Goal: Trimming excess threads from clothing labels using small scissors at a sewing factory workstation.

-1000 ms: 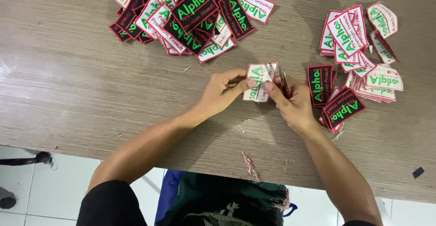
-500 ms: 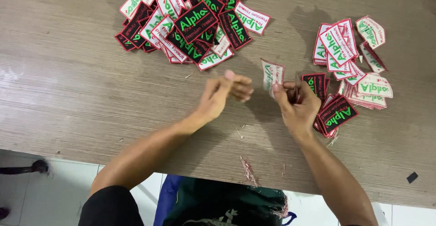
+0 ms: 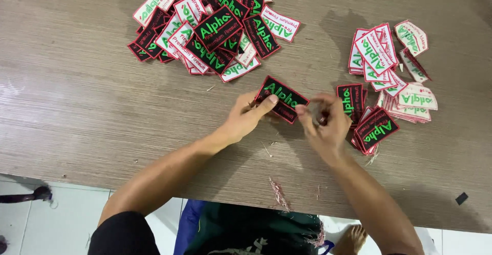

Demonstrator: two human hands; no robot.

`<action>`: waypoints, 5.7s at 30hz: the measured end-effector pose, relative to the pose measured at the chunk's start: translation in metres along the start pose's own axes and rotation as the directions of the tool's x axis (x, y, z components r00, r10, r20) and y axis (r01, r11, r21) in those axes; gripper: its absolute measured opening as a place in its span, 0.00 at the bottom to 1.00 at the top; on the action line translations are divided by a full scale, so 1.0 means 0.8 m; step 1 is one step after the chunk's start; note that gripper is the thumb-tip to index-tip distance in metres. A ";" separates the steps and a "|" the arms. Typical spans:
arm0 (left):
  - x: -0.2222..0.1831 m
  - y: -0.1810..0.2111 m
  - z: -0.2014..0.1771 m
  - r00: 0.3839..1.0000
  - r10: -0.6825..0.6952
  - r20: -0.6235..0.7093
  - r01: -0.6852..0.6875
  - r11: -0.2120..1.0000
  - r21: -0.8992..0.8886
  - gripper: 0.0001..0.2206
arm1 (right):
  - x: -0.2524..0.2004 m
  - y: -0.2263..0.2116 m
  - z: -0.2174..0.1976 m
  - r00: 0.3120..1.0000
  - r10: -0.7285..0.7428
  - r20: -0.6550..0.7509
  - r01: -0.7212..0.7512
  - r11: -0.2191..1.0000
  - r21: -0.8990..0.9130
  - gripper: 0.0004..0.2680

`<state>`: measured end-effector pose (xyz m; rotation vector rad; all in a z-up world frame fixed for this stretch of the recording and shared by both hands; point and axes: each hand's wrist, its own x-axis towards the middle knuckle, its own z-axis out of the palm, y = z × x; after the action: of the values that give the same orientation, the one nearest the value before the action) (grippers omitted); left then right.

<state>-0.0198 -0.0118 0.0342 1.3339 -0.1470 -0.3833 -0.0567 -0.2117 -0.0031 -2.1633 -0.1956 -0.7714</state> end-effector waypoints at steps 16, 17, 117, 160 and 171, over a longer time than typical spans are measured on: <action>0.029 -0.015 -0.034 0.971 0.173 -0.167 -0.192 0.975 -0.109 0.10 | -0.001 0.028 0.013 0.961 0.243 0.128 -0.265 0.944 0.197 0.09; 0.034 -0.019 -0.038 0.955 0.188 -0.230 -0.219 0.969 -0.118 0.11 | -0.001 0.029 0.015 0.956 0.266 0.126 -0.290 0.927 0.237 0.09; -0.016 0.012 0.004 0.503 0.263 0.823 -0.702 0.680 0.212 0.27 | 0.043 0.015 -0.021 0.742 0.595 0.308 -0.639 0.491 0.592 0.08; 0.024 -0.038 -0.016 0.900 0.254 0.355 -0.363 0.888 0.284 0.17 | 0.036 -0.020 -0.027 0.838 0.305 0.453 -0.413 0.896 0.161 0.08; 0.022 -0.030 -0.015 0.888 0.228 0.400 -0.370 0.869 0.328 0.15 | 0.028 -0.019 -0.022 0.847 0.322 0.423 -0.418 0.896 0.154 0.12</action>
<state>-0.0039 -0.0112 0.0062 1.6008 -0.7634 -0.3267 -0.0523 -0.2174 0.0286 -2.0102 -0.0585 -0.0819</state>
